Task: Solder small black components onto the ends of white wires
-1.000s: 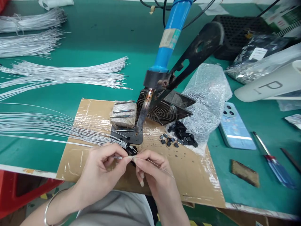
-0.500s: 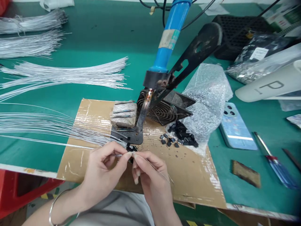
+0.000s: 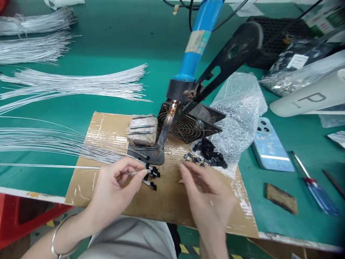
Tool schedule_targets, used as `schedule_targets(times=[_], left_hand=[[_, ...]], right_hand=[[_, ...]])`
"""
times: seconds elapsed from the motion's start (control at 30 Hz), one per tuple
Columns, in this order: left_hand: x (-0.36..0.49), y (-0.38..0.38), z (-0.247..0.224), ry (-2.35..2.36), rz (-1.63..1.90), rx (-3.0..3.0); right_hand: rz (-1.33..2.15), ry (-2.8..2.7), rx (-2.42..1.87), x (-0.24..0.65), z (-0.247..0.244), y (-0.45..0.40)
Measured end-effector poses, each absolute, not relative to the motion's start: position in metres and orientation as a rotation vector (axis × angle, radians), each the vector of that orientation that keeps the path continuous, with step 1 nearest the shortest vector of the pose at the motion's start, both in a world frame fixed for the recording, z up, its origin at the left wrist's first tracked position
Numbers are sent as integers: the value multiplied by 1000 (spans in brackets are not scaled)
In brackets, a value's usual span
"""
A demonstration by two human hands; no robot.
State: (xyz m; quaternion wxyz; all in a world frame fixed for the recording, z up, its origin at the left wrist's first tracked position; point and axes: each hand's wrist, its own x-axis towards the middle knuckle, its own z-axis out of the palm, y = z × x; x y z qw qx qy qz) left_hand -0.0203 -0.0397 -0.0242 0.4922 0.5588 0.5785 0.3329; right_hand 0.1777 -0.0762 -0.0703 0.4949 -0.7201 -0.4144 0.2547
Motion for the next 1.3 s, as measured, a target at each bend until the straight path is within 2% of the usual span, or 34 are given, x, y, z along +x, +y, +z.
schedule_targets(times=[0.1, 0.2, 0.33, 0.53, 0.83, 0.93, 1.13, 1.3], left_hand=[[-22, -39, -24, 1392, 828, 1350], [-23, -41, -25, 1378, 841, 1346], [-24, -43, -26, 1363, 849, 1340], [-26, -41, -25, 1378, 856, 1365], [-22, -36, -17, 1363, 886, 1389], [-22, -35, -17, 1382, 883, 1388], [-23, -36, -17, 1441, 815, 1411], [-23, -31, -14, 1456, 749, 1408]], right_hand=[[164, -1336, -1997, 205, -78, -68], [14, -1605, -1972, 214, -84, -62], [-93, -1695, -1926, 210, -84, -62], [-2, -1692, -1967, 216, -82, -69], [551, -1187, -1990, 220, -75, -72], [502, -1163, -1930, 216, -76, -74], [-19, -1720, -1739, 210, -76, -78], [141, -1567, -1740, 211, -75, -87]])
